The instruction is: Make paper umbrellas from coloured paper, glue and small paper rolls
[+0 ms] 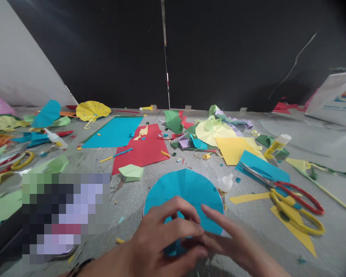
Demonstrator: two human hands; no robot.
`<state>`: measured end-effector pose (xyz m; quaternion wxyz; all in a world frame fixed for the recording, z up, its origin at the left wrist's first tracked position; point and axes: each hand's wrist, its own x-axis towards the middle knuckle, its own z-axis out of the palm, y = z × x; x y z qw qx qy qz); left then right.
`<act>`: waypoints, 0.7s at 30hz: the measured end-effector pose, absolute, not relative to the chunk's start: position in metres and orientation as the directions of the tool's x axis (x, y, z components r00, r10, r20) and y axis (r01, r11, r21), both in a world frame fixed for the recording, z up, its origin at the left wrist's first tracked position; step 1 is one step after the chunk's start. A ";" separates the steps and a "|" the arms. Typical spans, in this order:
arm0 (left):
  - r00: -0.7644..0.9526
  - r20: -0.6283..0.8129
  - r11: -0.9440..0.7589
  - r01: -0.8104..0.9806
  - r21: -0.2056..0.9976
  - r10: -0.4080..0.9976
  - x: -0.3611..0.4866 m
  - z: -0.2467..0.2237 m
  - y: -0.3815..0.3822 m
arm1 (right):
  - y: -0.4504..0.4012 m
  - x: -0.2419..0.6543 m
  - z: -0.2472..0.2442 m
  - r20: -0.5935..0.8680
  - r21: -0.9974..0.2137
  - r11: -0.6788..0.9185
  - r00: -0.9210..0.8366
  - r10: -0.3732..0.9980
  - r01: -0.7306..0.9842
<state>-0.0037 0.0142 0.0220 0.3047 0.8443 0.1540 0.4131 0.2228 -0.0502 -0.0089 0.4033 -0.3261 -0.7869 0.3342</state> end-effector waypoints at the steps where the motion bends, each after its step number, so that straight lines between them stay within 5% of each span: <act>1: 0.623 0.608 -0.786 0.018 0.618 0.492 -0.004 0.022 0.014 | -0.046 0.220 -0.015 0.415 -0.794 0.565 -0.479 0.774 0.224; 4: 0.647 0.606 -0.802 0.014 0.597 0.463 -0.007 0.021 0.015 | -0.036 0.215 -0.029 0.392 -0.834 0.535 -0.534 0.749 0.137; 10: 0.626 0.650 -0.792 -0.082 0.605 0.432 -0.011 0.017 0.017 | -0.039 0.223 -0.040 0.170 -0.985 0.141 -0.604 0.779 -0.096; 21: 0.602 0.412 -0.595 0.134 0.793 0.684 -0.001 0.022 0.010 | -0.007 0.194 -0.049 0.102 -0.992 0.128 -0.589 0.802 0.001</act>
